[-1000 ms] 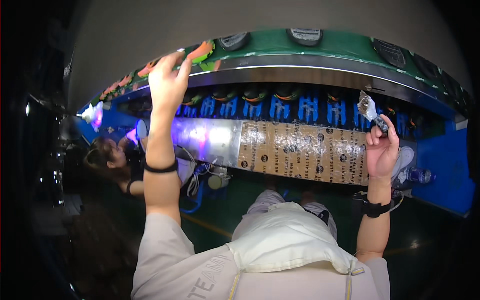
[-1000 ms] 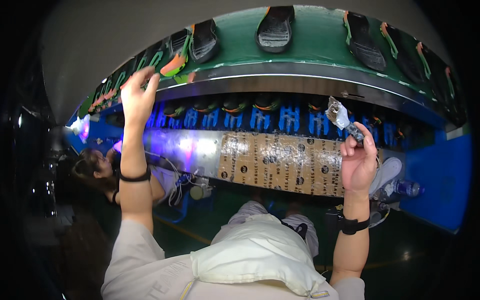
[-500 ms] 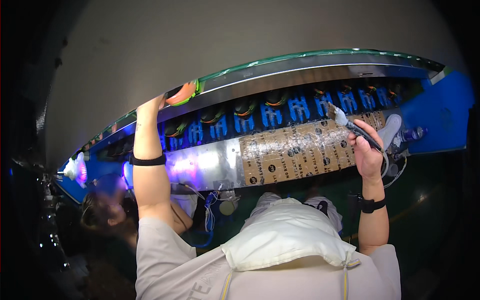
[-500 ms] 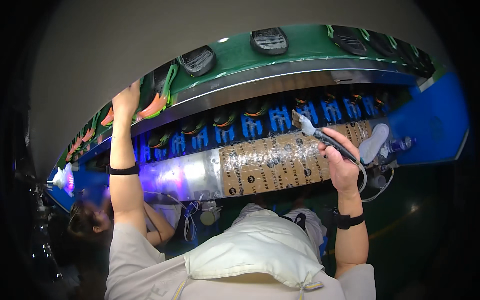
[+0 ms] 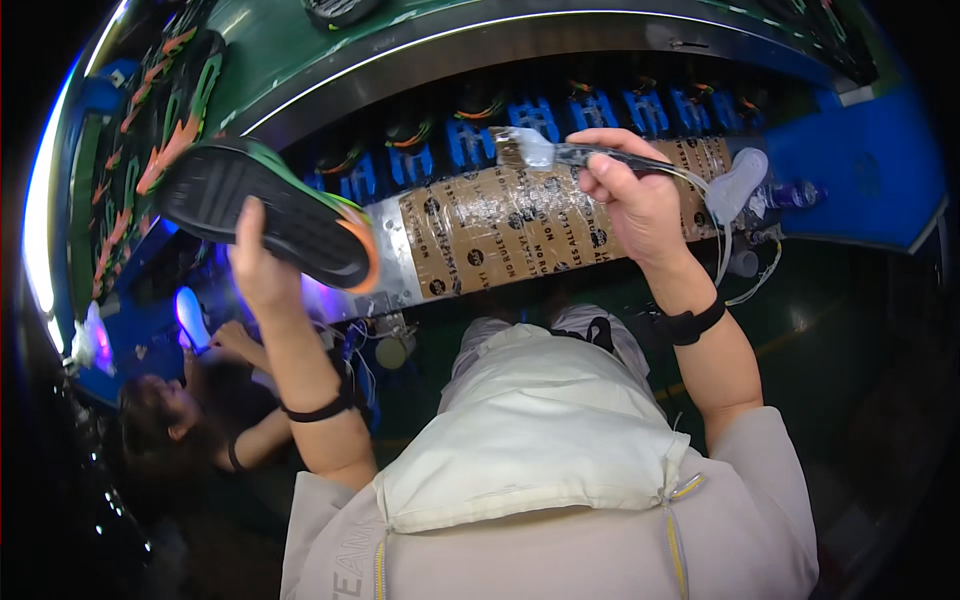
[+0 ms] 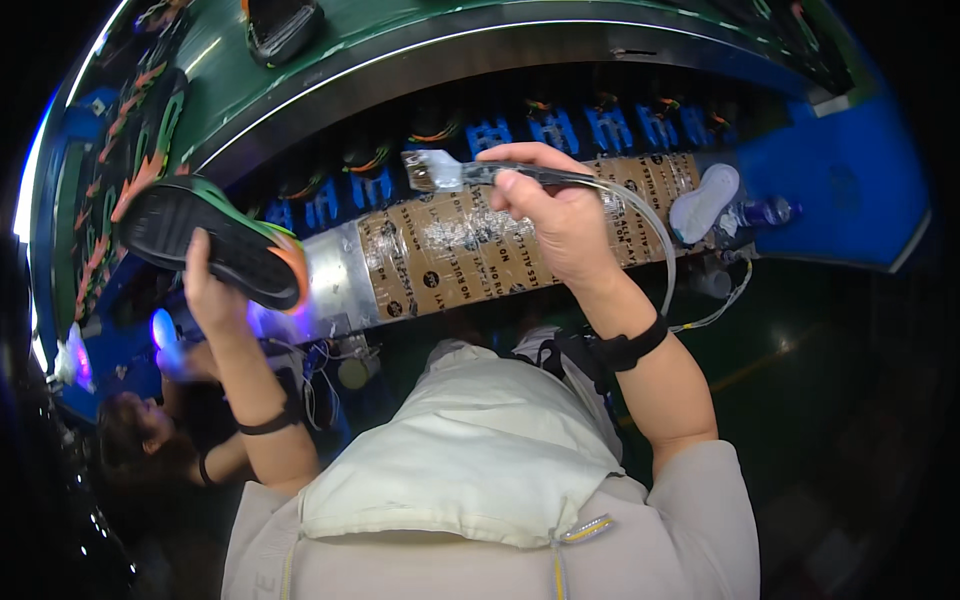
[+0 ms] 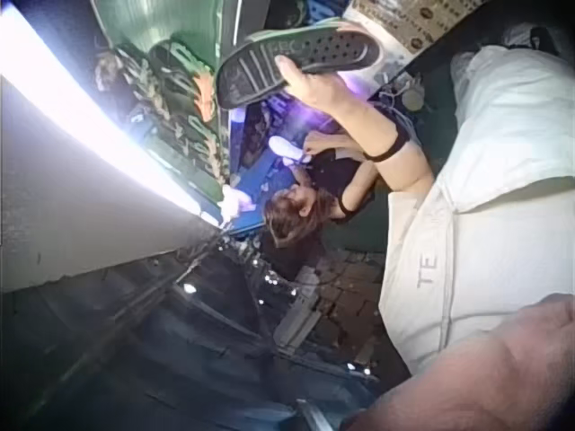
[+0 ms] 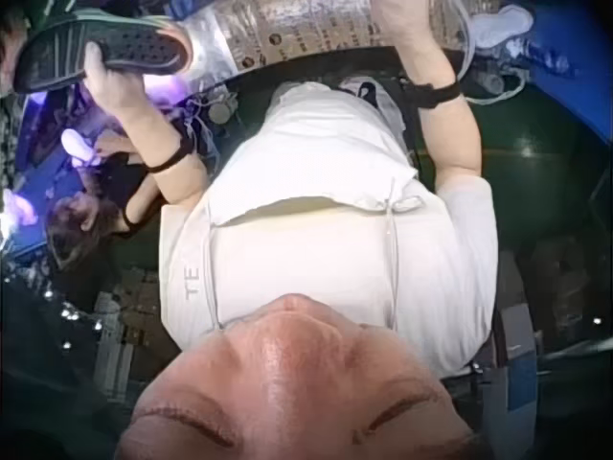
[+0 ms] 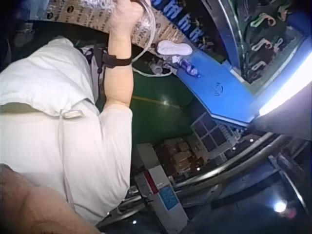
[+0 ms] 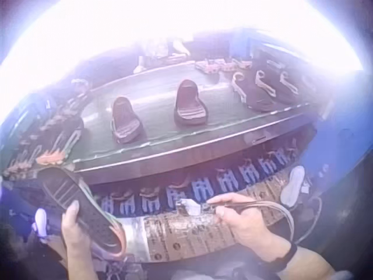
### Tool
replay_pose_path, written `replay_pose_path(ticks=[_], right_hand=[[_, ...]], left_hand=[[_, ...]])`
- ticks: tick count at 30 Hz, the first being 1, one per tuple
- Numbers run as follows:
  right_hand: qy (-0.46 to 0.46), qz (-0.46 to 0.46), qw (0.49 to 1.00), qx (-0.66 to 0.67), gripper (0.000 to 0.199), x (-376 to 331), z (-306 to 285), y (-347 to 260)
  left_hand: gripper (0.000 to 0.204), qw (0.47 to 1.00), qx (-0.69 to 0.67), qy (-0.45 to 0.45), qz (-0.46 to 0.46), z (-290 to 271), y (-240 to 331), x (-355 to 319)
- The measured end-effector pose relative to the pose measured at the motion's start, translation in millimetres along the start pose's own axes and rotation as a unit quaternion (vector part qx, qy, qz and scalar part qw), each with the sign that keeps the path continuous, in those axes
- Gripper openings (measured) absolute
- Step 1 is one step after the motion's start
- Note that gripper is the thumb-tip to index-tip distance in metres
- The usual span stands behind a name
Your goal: Apply adhesive to shoe soles and place them on a conveyor belt in a factory setting.
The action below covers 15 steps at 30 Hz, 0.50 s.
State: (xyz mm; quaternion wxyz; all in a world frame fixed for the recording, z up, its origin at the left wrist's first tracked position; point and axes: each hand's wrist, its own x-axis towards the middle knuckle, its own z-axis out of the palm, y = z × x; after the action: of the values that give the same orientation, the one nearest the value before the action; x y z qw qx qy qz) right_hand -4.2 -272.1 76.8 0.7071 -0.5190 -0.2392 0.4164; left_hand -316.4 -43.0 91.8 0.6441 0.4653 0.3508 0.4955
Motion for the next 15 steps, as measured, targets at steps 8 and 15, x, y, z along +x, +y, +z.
replay_pose_path(ticks=[8,15], right_hand=[[-0.162,0.038,0.984,-0.058,0.024,-2,6,-16],[-0.203,0.02,0.977,-0.066,0.022,-11,17,-27]], left_hand=[[0.085,0.922,-0.337,-0.067,-0.181,55,-85,-112],[0.092,0.906,-0.362,-0.035,-0.215,129,-100,-148]])
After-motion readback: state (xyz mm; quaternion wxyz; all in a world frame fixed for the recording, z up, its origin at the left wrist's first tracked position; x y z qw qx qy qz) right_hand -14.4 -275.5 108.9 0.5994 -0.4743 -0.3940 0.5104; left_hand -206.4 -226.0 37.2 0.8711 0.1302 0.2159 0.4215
